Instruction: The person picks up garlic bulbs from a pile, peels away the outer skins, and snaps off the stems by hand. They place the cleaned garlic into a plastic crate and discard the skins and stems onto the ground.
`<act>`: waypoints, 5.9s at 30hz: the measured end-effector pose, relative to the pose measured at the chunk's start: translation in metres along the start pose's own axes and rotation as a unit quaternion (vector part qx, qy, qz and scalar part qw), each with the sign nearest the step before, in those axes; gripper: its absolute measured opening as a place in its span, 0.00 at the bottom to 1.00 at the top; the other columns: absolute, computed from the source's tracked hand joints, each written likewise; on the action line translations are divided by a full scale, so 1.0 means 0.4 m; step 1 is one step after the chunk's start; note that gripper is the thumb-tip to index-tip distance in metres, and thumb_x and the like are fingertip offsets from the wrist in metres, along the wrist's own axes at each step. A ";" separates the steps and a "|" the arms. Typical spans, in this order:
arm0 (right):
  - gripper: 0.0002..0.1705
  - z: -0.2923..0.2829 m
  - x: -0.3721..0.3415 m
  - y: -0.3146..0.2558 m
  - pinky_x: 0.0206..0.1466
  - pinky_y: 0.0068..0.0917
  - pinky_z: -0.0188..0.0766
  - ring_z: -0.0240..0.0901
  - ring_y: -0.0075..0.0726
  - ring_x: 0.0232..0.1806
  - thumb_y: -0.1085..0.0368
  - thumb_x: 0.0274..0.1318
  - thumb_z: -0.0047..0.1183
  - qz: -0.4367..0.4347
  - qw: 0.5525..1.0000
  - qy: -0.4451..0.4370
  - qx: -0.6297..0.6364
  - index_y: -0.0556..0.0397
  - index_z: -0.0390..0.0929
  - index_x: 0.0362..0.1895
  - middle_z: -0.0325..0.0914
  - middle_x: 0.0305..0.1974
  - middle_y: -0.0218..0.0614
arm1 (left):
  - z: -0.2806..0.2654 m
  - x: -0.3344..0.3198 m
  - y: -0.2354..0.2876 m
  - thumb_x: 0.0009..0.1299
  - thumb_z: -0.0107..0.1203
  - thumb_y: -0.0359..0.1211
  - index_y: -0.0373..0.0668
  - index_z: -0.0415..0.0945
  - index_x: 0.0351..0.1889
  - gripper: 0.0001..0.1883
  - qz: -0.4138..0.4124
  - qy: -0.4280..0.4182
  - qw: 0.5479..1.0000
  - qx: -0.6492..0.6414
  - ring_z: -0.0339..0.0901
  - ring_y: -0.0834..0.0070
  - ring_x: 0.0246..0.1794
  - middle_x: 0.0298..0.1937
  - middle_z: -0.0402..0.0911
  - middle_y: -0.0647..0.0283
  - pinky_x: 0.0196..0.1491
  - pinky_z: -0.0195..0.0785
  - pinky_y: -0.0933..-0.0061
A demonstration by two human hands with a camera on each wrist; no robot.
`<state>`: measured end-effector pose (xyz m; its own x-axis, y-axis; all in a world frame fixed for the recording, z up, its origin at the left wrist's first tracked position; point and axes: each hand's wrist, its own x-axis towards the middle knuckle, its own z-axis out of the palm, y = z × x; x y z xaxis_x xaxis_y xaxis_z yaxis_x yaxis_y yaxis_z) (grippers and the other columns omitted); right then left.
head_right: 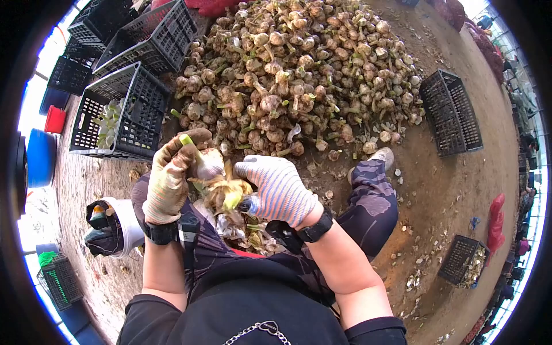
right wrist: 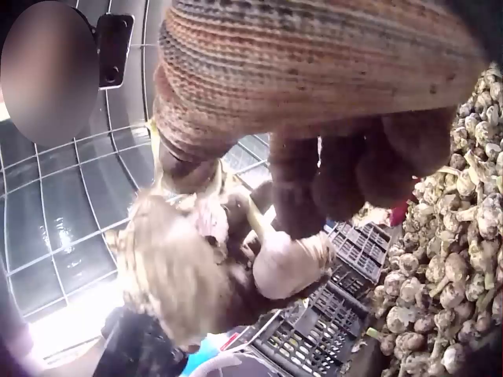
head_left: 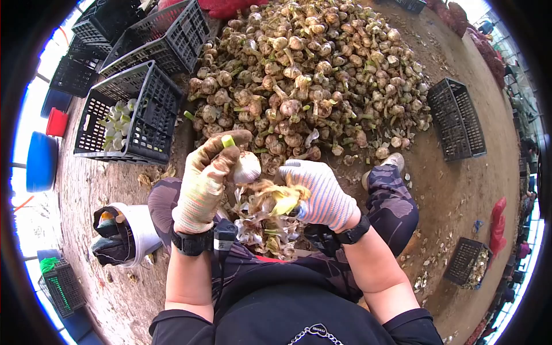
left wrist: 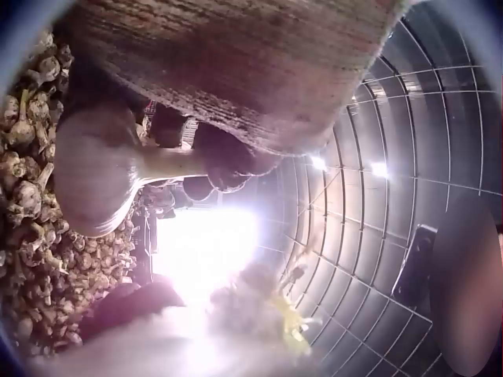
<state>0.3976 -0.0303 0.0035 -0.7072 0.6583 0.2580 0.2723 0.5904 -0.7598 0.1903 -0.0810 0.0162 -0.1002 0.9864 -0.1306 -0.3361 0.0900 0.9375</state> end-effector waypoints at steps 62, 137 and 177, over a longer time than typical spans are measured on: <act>0.17 0.010 -0.037 0.026 0.58 0.22 0.62 0.67 0.21 0.51 0.65 0.63 0.45 0.140 0.896 -0.108 0.407 0.57 0.70 0.55 0.73 0.49 0.29 | 0.053 -0.095 -0.034 0.44 0.67 0.23 0.45 0.66 0.55 0.37 0.289 -0.052 0.853 0.432 0.71 0.62 0.49 0.51 0.67 0.56 0.52 0.66 0.67; 0.20 0.014 0.036 0.066 0.40 0.20 0.71 0.73 0.26 0.36 0.70 0.57 0.49 0.246 0.826 0.185 0.473 0.57 0.67 0.55 0.76 0.37 0.35 | 0.042 -0.063 -0.075 0.68 0.51 0.51 0.32 0.71 0.52 0.29 0.070 0.031 0.996 -0.041 0.75 0.71 0.44 0.50 0.75 0.53 0.42 0.75 0.69; 0.32 0.033 0.003 -0.018 0.46 0.22 0.68 0.71 0.26 0.43 0.61 0.48 0.63 0.155 0.836 -0.076 0.522 0.52 0.63 0.57 0.72 0.47 0.33 | 0.035 -0.066 -0.047 0.71 0.41 0.55 0.33 0.74 0.50 0.32 0.092 -0.024 0.994 -0.046 0.70 0.65 0.56 0.59 0.70 0.49 0.60 0.61 0.64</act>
<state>0.3862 -0.0401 0.0014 -0.8049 0.5896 -0.0668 -0.2022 -0.3784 -0.9033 0.2126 -0.1070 0.0068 -0.1237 0.9906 0.0582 -0.4001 -0.1035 0.9106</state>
